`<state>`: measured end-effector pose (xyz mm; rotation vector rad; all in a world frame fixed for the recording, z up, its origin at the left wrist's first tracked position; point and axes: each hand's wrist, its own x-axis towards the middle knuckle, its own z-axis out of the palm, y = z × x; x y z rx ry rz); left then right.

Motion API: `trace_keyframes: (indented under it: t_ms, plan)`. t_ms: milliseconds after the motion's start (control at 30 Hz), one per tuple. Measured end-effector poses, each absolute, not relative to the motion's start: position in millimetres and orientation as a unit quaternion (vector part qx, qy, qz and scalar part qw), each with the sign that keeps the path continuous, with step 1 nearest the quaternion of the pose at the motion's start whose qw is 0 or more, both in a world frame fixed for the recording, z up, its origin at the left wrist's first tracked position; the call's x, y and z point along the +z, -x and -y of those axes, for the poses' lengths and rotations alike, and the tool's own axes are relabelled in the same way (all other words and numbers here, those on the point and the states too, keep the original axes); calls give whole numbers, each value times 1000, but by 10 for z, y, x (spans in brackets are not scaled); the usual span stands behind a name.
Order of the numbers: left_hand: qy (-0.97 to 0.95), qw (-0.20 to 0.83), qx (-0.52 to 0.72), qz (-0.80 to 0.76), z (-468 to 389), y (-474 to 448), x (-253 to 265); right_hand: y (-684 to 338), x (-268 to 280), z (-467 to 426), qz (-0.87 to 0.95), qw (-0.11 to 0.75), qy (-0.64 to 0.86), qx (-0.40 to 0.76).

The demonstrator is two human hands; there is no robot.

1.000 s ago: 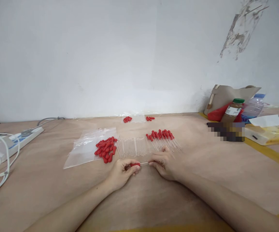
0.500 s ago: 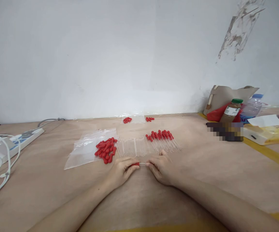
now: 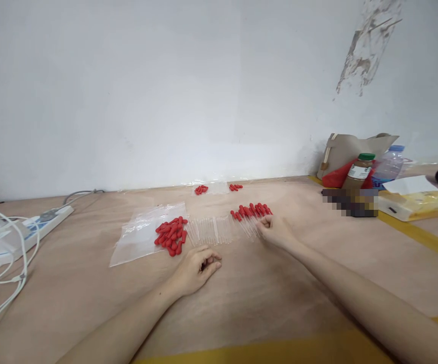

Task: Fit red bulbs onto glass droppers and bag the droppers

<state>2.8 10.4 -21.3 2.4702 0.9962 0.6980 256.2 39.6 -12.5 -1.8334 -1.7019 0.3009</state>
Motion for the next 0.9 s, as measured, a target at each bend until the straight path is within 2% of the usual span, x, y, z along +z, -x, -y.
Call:
trace_keyframes:
  t_ms: [233, 567, 900]
  plan:
    - [-875, 208, 262, -350, -103, -16, -204, -2493, -71, -756, 588, 281, 756, 67]
    - [-876, 204, 260, -351, -101, -9, -205, -2459, -187, -768, 589, 233, 773, 27]
    - [-877, 201, 256, -353, -96, -10, -197, -2238, -132, -626, 646, 264, 716, -36]
